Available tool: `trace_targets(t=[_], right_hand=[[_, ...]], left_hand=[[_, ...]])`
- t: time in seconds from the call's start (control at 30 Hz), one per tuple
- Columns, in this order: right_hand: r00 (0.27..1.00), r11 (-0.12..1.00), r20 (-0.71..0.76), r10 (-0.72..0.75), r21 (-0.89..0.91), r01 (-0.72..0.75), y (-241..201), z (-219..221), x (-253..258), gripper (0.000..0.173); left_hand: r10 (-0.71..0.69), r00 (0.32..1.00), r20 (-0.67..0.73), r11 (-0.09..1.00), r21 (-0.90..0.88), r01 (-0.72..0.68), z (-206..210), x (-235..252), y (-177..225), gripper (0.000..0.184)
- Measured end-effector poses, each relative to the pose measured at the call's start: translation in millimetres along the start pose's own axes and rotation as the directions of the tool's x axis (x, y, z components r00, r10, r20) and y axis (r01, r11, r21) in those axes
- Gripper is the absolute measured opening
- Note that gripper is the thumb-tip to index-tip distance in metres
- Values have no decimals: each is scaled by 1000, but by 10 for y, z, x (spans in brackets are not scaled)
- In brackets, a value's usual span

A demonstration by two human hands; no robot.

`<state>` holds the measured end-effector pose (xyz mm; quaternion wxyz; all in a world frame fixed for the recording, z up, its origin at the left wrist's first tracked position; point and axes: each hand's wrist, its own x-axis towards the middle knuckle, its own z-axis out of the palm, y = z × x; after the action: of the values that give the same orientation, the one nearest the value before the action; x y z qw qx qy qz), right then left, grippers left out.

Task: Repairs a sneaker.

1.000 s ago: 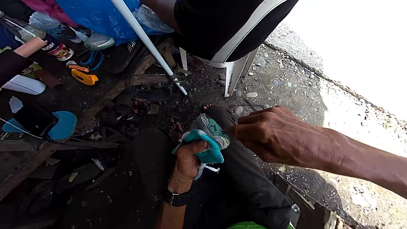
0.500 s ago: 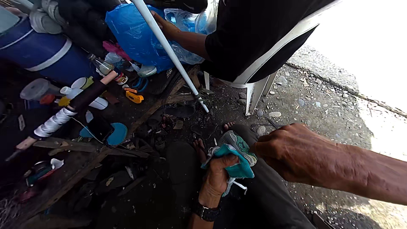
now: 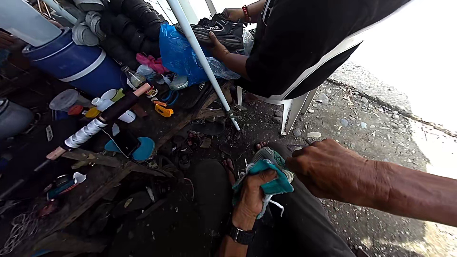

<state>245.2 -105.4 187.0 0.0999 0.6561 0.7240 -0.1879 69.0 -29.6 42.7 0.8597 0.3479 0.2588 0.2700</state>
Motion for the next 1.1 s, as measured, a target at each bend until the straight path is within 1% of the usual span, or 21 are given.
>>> trace_targets(t=[0.17,0.2,0.3,0.33,0.37,0.43,0.5,0.57,0.6,0.67,0.7,0.73,0.77,0.83,0.87,0.9,0.93,1.0,1.03,1.07,1.1], right_hand=[[974,978,-175,-146,-177,115,-12,141,8,9],[973,977,-175,-150,-175,119,-10,148,17,9],[997,994,-29,-78,-78,76,-3,32,51,14],[997,995,-8,-74,-70,73,2,19,58,15],[995,992,-27,-91,-85,89,4,40,58,15],[976,972,-136,-170,-185,143,11,147,47,12],[951,952,-215,-221,-261,162,2,232,34,10],[941,954,-253,-226,-250,162,14,269,30,9],[955,971,-230,-189,-187,147,19,249,30,9],[991,996,-99,-85,-45,81,25,133,46,15],[996,997,-62,-71,-25,69,28,98,56,16],[994,995,-63,-88,-50,85,26,101,54,16],[985,987,-106,-134,-109,122,23,142,42,14],[937,947,-243,-250,-266,183,35,271,31,10],[914,929,-288,-286,-316,191,50,311,35,9],[909,929,-300,-288,-317,190,58,322,38,9],[931,949,-269,-246,-260,175,54,297,35,10],[986,992,-127,-106,-85,95,39,177,45,15],[995,997,-76,-69,-41,66,37,129,57,16],[995,996,-69,-72,-52,68,34,120,58,16],[987,989,-115,-114,-113,101,34,159,48,14]], left_hand=[[-3,1000,6,1000,6,3,-5,8,5,21],[-8,1000,7,1000,6,8,-9,4,4,21],[-14,1000,18,1000,-9,14,-17,9,-5,19],[-13,1000,15,1000,-8,13,-15,9,-4,19],[-11,1000,8,1000,-4,11,-11,5,0,19],[-7,1000,-4,1000,7,7,-10,4,5,20],[-10,1000,-12,1000,21,10,-10,1,13,19],[-15,1000,-18,999,34,15,-10,-1,18,19],[-17,1000,-23,999,47,18,-5,-6,20,19],[-21,1000,-24,998,52,22,4,-12,23,20],[-22,1000,-20,999,47,23,5,-11,23,19],[-20,1000,-16,999,41,21,3,-9,21,19],[-16,1000,-12,999,37,16,1,-5,18,19],[-9,1000,-9,999,31,9,0,-2,12,20],[-7,1000,-8,1000,28,7,0,5,11,21],[-7,1000,-7,1000,26,8,0,9,9,21],[-9,1000,-6,1000,24,9,-2,9,6,21],[-13,1000,-2,1000,22,13,-1,6,6,21],[-16,1000,-3,1000,23,16,1,10,7,20],[-20,1000,-8,1000,24,20,7,14,11,20],[-19,1000,-15,999,25,20,9,15,10,21]])
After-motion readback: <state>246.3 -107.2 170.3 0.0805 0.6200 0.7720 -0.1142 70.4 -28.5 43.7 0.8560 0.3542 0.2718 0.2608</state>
